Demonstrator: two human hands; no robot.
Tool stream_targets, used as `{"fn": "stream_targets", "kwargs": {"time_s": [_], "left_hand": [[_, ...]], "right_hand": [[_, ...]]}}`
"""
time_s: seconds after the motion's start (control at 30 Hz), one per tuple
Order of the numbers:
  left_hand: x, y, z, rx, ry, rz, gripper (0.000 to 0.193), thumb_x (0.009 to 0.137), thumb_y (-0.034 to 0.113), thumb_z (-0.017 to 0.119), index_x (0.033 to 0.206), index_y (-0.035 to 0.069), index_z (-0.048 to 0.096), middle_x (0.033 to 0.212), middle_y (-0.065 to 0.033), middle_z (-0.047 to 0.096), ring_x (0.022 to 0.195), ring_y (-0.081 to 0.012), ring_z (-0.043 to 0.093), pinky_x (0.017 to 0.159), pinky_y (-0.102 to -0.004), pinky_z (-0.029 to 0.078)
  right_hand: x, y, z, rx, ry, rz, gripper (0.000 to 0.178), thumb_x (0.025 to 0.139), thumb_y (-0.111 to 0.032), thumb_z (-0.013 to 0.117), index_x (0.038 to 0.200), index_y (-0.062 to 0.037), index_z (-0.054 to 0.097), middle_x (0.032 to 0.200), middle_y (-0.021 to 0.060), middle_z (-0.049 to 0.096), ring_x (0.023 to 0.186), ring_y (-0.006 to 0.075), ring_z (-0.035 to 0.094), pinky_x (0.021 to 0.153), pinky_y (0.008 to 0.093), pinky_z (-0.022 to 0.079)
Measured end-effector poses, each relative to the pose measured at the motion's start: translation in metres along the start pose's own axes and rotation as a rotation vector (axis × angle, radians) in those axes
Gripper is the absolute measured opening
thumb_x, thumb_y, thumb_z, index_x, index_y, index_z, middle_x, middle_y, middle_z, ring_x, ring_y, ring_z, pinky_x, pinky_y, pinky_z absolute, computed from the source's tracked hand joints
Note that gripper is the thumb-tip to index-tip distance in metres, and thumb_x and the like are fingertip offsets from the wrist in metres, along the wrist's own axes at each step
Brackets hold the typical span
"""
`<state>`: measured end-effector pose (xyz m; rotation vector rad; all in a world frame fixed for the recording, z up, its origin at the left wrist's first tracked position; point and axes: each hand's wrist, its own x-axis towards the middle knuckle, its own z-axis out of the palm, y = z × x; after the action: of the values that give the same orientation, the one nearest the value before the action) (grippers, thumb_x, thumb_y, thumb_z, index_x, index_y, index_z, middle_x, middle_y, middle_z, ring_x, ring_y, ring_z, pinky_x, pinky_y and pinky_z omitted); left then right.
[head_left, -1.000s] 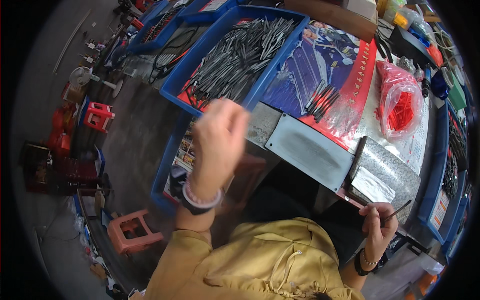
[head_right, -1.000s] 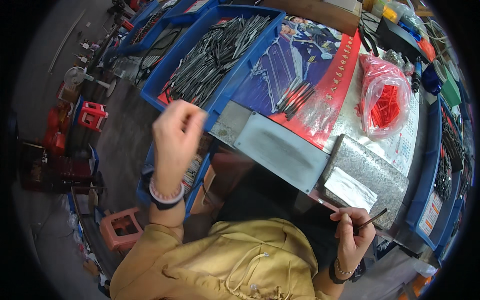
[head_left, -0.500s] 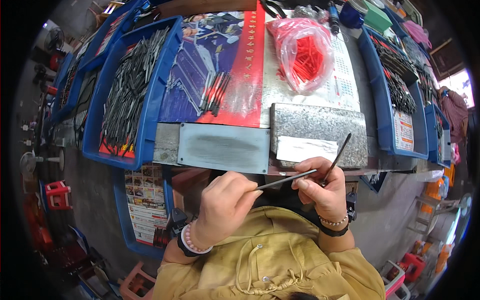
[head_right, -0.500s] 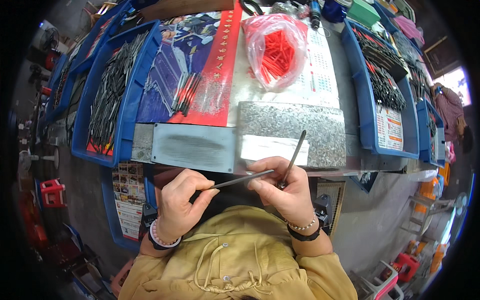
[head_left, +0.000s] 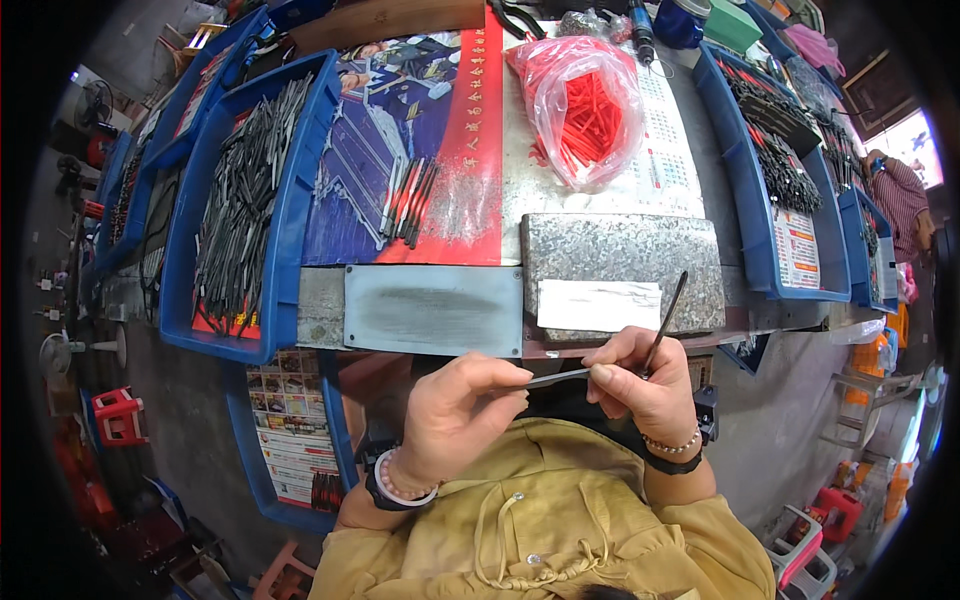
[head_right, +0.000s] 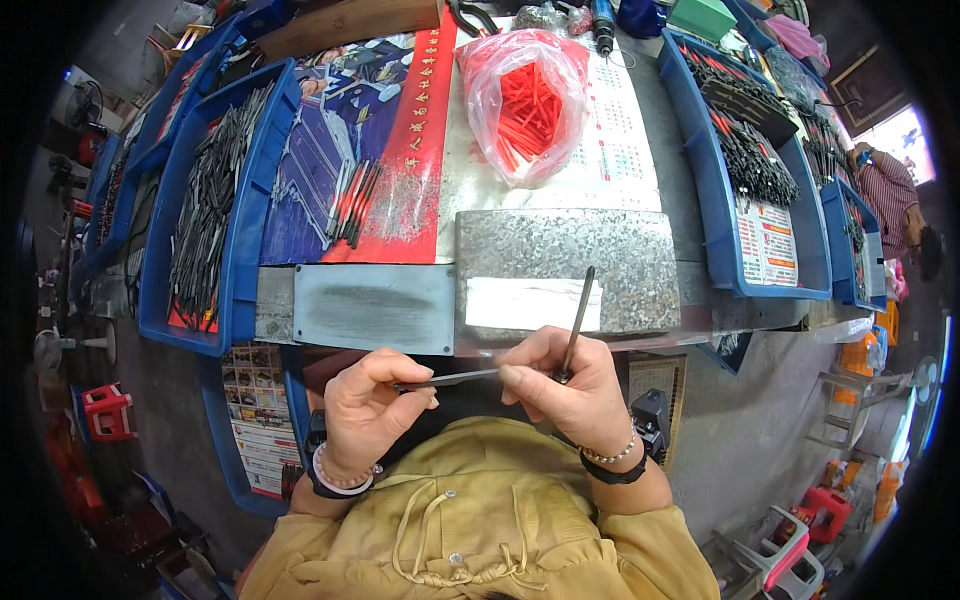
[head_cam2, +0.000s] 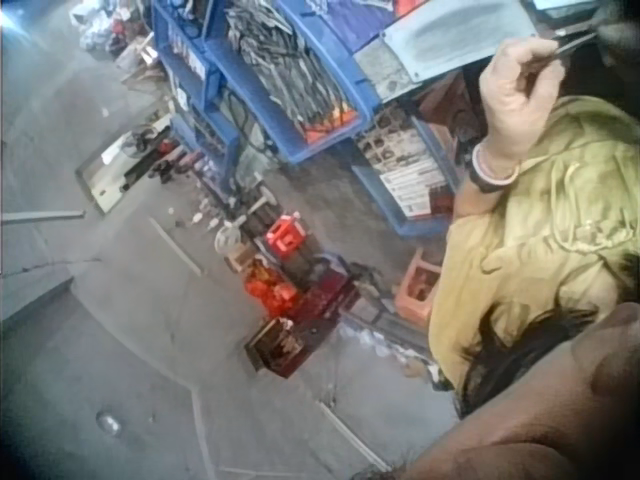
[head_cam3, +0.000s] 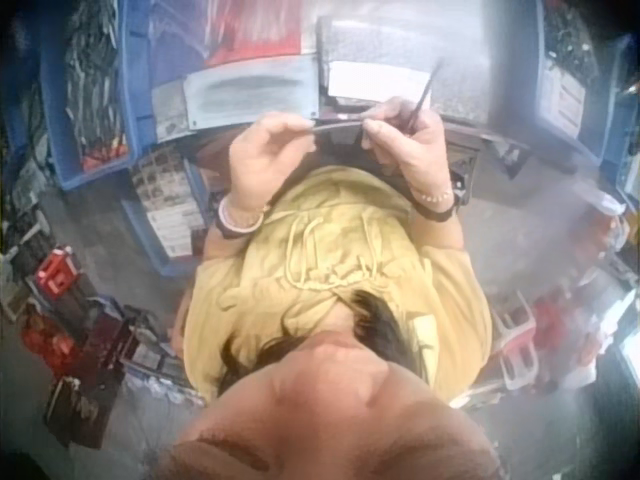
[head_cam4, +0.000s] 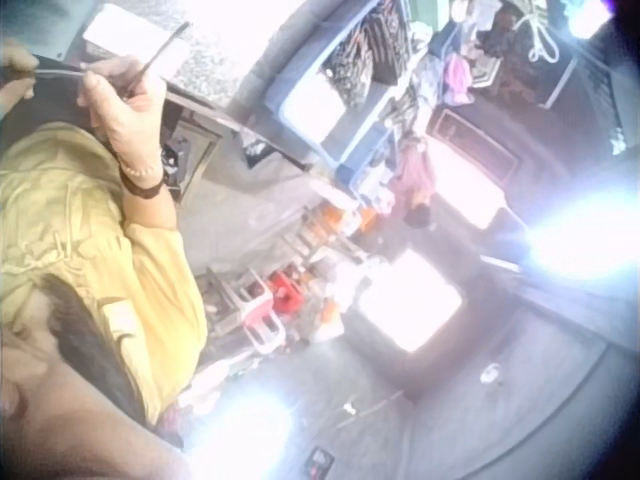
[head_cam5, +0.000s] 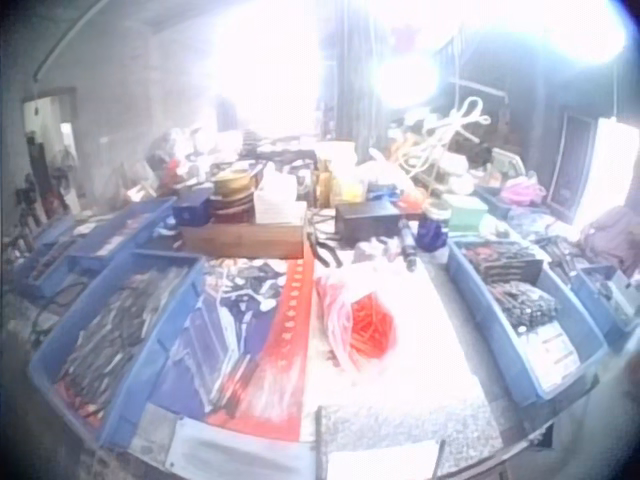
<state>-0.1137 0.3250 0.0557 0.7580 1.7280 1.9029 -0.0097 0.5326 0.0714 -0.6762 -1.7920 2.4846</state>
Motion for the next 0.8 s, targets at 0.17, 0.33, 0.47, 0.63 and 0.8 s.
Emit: {"fn": "stream_targets", "kwargs": {"time_s": [0.17,0.33,0.47,0.63,0.8], "left_hand": [[0.001,-0.004,-0.008,-0.281,-0.108,-0.066,0.022,0.091,-0.010,0.064,0.113,-0.007,0.066,0.099,-0.0098,0.067,0.085,-0.0126,0.067,0.075,-0.0240,0.055],[-0.001,-0.007,-0.011,-0.316,-0.095,-0.110,0.014,0.089,-0.007,0.068,0.104,-0.007,0.068,0.096,-0.0145,0.066,0.079,-0.0185,0.069,0.070,-0.0280,0.058],[-0.003,-0.010,-0.013,-0.382,-0.110,-0.127,0.012,0.092,-0.004,0.067,0.104,-0.007,0.068,0.096,-0.0144,0.066,0.078,-0.0189,0.069,0.071,-0.0273,0.058],[0.003,-0.018,-0.011,-0.397,-0.098,-0.065,0.016,0.098,0.003,0.062,0.111,-0.004,0.067,0.098,-0.0068,0.064,0.090,-0.0121,0.063,0.081,-0.0237,0.051],[-0.003,-0.011,-0.008,-0.321,-0.160,-0.182,0.017,0.101,0.004,0.059,0.115,-0.001,0.066,0.102,-0.0017,0.063,0.095,-0.0087,0.058,0.087,-0.0227,0.046]], "right_hand": [[-0.003,-0.009,-0.001,-0.077,-0.113,0.092,0.014,0.096,-0.012,0.067,0.093,0.0008,0.064,0.071,0.0053,0.067,0.051,0.0042,0.051,0.045,0.0198,0.037],[-0.006,-0.022,0.000,-0.108,-0.244,0.218,0.015,0.099,-0.013,0.063,0.092,0.0002,0.062,0.069,0.0052,0.065,0.050,0.0048,0.050,0.045,0.0215,0.037],[-0.003,-0.025,0.001,-0.040,-0.309,0.316,0.018,0.101,-0.016,0.061,0.094,0.0001,0.061,0.071,0.0051,0.066,0.051,0.0055,0.051,0.047,0.0219,0.039],[0.001,-0.017,0.011,-0.358,-0.448,0.247,0.019,0.102,-0.018,0.061,0.102,0.0001,0.064,0.079,0.0031,0.067,0.067,0.0045,0.056,0.059,0.0215,0.046],[0.004,-0.014,0.024,-0.183,-0.250,0.004,0.020,0.097,-0.011,0.068,0.112,0.0008,0.062,0.096,0.0020,0.067,0.084,0.0055,0.059,0.074,0.0236,0.050]]}}
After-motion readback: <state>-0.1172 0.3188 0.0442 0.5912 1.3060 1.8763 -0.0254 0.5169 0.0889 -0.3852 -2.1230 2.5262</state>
